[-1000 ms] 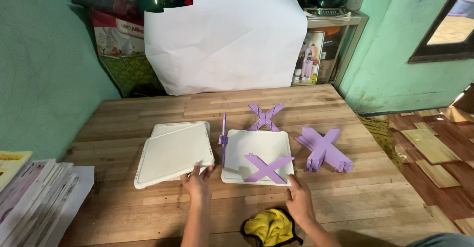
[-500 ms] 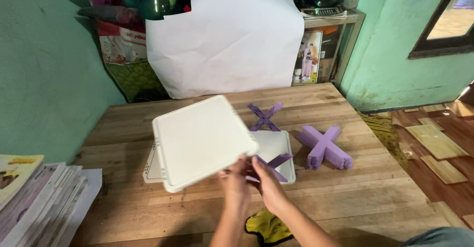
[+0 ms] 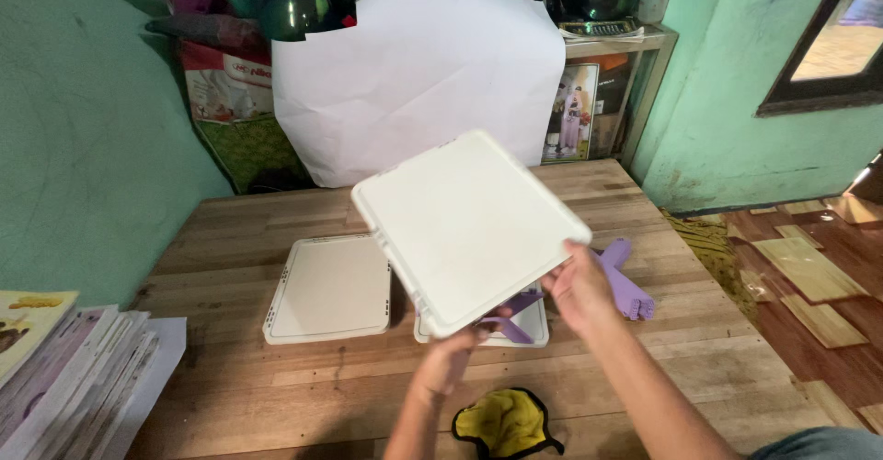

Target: The person assembles a multi-tiered storage rack by inserting purple X-shaped plastic supports between white square trays. They place supports, add trays, and repeat the process to build a three-tier structure on a wooden table.

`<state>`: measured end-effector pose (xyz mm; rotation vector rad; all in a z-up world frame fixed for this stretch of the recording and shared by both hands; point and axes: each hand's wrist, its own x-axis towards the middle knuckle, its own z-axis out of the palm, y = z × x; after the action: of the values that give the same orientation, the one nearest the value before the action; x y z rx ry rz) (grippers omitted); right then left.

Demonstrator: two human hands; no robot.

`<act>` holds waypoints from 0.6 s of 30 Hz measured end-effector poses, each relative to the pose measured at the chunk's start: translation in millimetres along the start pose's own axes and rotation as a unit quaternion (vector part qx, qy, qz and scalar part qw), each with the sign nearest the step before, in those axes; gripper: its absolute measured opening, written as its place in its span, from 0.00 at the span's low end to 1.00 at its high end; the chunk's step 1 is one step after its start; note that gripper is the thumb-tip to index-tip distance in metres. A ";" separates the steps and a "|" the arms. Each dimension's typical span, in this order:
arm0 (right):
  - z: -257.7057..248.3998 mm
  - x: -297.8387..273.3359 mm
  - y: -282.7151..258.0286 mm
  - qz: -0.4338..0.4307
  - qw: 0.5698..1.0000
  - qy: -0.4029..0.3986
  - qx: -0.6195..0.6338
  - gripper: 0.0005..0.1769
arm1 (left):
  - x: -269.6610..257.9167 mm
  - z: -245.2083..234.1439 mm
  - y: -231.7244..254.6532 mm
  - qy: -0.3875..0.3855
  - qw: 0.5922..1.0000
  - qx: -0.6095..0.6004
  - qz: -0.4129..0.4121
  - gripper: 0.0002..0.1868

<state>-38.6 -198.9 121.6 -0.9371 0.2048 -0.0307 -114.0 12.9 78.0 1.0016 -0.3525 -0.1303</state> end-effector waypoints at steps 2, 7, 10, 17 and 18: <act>-14.1 18.9 -14.3 -0.029 0.999 -0.001 0.027 0.19 | 1.5 -9.3 21.6 -0.020 0.998 -0.052 0.009 0.40; -54.9 50.4 -24.7 -0.035 0.998 -0.047 -0.005 0.22 | 14.6 -43.0 38.9 0.128 0.987 -0.093 0.026 0.44; -60.8 46.5 -20.2 0.010 0.998 -0.033 -0.045 0.26 | 23.5 -59.3 26.5 0.269 0.961 -0.033 -0.048 0.42; -34.1 -10.1 -20.1 0.067 0.984 -0.120 -0.115 0.30 | 29.1 -31.5 13.0 0.317 0.946 -0.058 0.043 0.36; -31.5 -15.3 -20.8 0.099 0.974 -0.120 -0.163 0.29 | 28.8 -24.6 15.6 0.304 0.947 -0.081 0.070 0.37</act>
<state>-58.3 -234.5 122.7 -1.2334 0.0787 0.3080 -79.2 33.3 85.7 0.8040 0.1535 0.2738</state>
